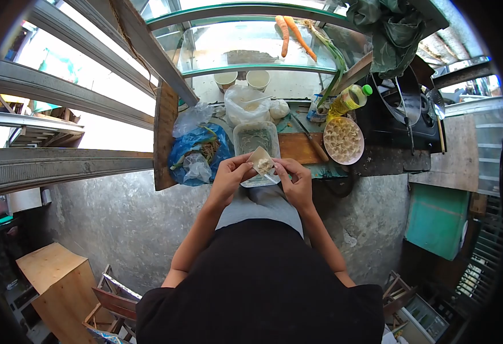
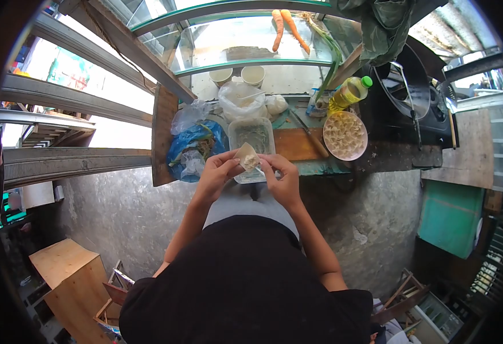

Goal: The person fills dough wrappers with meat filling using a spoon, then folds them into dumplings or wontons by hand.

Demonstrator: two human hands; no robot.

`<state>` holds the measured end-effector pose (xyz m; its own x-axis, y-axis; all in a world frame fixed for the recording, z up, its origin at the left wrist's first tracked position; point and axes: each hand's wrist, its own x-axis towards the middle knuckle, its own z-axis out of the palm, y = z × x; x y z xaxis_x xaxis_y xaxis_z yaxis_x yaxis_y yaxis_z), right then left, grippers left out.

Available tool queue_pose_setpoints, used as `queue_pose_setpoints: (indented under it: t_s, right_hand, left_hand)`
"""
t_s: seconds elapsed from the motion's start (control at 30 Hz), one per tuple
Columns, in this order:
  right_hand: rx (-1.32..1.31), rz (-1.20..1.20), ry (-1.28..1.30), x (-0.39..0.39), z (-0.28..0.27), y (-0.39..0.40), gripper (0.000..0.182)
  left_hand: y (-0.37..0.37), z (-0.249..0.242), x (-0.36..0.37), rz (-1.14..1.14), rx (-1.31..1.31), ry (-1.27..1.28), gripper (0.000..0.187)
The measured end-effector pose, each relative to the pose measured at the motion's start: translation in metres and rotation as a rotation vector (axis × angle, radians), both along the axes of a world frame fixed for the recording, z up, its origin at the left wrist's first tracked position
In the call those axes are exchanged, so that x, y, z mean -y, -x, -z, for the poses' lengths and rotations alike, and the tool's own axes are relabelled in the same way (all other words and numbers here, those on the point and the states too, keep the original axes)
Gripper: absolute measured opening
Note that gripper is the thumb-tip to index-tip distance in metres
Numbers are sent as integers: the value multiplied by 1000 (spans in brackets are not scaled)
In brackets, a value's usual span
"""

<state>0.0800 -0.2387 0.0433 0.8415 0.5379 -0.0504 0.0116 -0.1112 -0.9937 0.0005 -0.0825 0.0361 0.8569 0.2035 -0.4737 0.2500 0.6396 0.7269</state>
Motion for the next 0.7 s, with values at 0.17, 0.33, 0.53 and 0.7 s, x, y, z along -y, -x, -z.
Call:
queue_pose_setpoints:
  t_s: [0.17, 0.33, 0.53, 0.7]
  right_hand:
    - [515, -119, 27, 6, -10, -4, 27]
    - [686, -181, 119, 11, -10, -4, 33]
    - [512, -130, 14, 11, -9, -4, 35]
    - [385, -70, -70, 9, 3, -9, 30]
  left_hand:
    - [-1, -4, -2, 11, -19, -12, 31]
    - [-3, -6, -3, 71, -14, -28, 31]
    - [-5, -10, -1, 92, -4, -17, 31]
    - [-7, -20, 0, 116, 61, 0, 29]
